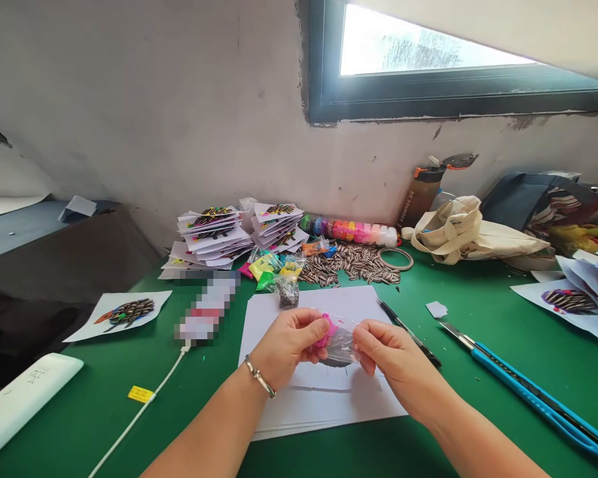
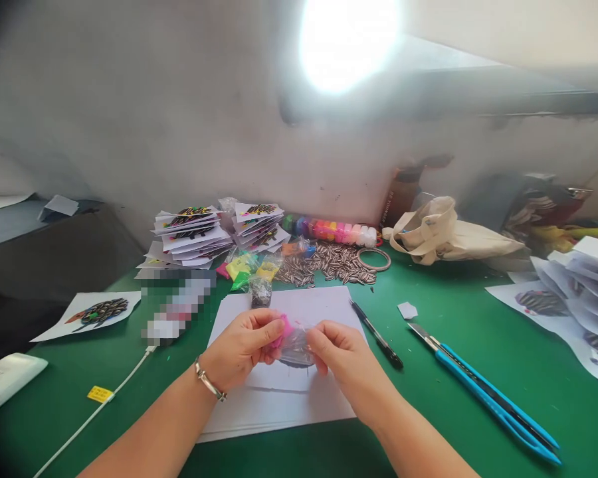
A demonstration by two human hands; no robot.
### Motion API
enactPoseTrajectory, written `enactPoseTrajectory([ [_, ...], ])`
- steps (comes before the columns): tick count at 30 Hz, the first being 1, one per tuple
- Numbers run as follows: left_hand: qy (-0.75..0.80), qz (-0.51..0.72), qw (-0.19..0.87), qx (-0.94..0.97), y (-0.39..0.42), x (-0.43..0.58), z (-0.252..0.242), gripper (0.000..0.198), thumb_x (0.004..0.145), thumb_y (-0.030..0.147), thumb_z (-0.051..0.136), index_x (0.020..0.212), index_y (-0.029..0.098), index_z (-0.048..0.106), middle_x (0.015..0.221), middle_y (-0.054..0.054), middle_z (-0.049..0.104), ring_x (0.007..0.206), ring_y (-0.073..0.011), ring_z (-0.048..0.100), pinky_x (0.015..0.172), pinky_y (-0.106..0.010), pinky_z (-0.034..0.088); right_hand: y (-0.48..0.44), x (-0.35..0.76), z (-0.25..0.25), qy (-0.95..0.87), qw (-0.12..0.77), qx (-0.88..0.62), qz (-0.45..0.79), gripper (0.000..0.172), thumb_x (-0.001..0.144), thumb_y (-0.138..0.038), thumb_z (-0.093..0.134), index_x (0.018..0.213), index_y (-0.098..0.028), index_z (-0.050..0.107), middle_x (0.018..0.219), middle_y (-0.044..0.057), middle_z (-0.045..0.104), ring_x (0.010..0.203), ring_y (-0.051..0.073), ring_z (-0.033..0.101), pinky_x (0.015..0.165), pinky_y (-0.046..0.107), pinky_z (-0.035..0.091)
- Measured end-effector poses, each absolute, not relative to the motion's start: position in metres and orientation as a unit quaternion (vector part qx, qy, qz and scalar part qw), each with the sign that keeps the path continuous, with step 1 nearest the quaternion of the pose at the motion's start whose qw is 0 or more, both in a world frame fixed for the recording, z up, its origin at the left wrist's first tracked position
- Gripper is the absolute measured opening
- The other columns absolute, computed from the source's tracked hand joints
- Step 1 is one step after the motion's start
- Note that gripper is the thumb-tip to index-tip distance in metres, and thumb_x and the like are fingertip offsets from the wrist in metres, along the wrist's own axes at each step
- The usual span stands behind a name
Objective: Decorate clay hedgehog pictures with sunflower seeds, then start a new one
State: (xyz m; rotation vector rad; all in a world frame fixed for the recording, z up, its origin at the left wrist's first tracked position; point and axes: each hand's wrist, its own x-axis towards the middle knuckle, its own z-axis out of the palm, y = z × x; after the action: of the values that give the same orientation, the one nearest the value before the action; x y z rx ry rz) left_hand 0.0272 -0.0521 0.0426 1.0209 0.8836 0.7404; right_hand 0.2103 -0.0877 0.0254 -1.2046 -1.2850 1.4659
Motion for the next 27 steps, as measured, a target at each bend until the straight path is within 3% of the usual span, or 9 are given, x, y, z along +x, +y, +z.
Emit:
enactPoseTrajectory([
  [6, 0.393, 0.341, 0.713, 0.470, -0.053, 0.024, 0.043, 0.036, 0.076, 0.048, 0.063, 0.066, 0.014, 0.055, 0.058, 0.002, 0.051, 0.048, -0.0070, 0.047, 0.045, -0.019, 0.036, -0.087, 0.212, 0.029, -0.482, 0.415, -0.416, 0.650, 0.022, 0.082, -0.038, 0.056, 0.079, -0.017, 0.062, 0.072, 0.003, 0.059, 0.072, 0.016, 0.050, 0.073, 0.031, 0.039],
  [9, 0.391, 0.338, 0.714, 0.473, -0.052, 0.023, 0.045, 0.035, 0.073, 0.046, 0.066, 0.067, 0.013, 0.056, 0.060, 0.001, 0.052, 0.049, -0.0075, 0.048, 0.045, -0.019, 0.036, -0.088, 0.212, 0.032, -0.465, 0.425, -0.425, 0.650, 0.019, 0.076, -0.036, 0.063, 0.079, -0.017, 0.063, 0.078, 0.003, 0.058, 0.074, 0.017, 0.051, 0.075, 0.033, 0.041],
  [18, 0.375, 0.299, 0.728, 0.490, -0.052, 0.022, 0.043, 0.032, 0.070, 0.041, 0.070, 0.082, 0.013, 0.061, 0.069, -0.002, 0.059, 0.059, -0.0117, 0.055, 0.050, -0.022, 0.043, -0.087, 0.212, 0.023, -0.491, 0.403, -0.429, 0.643, 0.025, 0.079, -0.042, 0.060, 0.074, -0.017, 0.059, 0.079, 0.002, 0.059, 0.078, 0.017, 0.050, 0.074, 0.029, 0.038],
  [27, 0.403, 0.327, 0.714, 0.471, -0.049, 0.024, 0.037, 0.032, 0.072, 0.043, 0.067, 0.072, 0.012, 0.056, 0.061, -0.001, 0.057, 0.049, -0.0094, 0.052, 0.044, -0.020, 0.039, -0.087, 0.202, 0.026, -0.455, 0.432, -0.435, 0.646, 0.038, 0.081, -0.051, 0.053, 0.066, -0.016, 0.058, 0.068, 0.002, 0.053, 0.068, 0.016, 0.047, 0.069, 0.031, 0.039],
])
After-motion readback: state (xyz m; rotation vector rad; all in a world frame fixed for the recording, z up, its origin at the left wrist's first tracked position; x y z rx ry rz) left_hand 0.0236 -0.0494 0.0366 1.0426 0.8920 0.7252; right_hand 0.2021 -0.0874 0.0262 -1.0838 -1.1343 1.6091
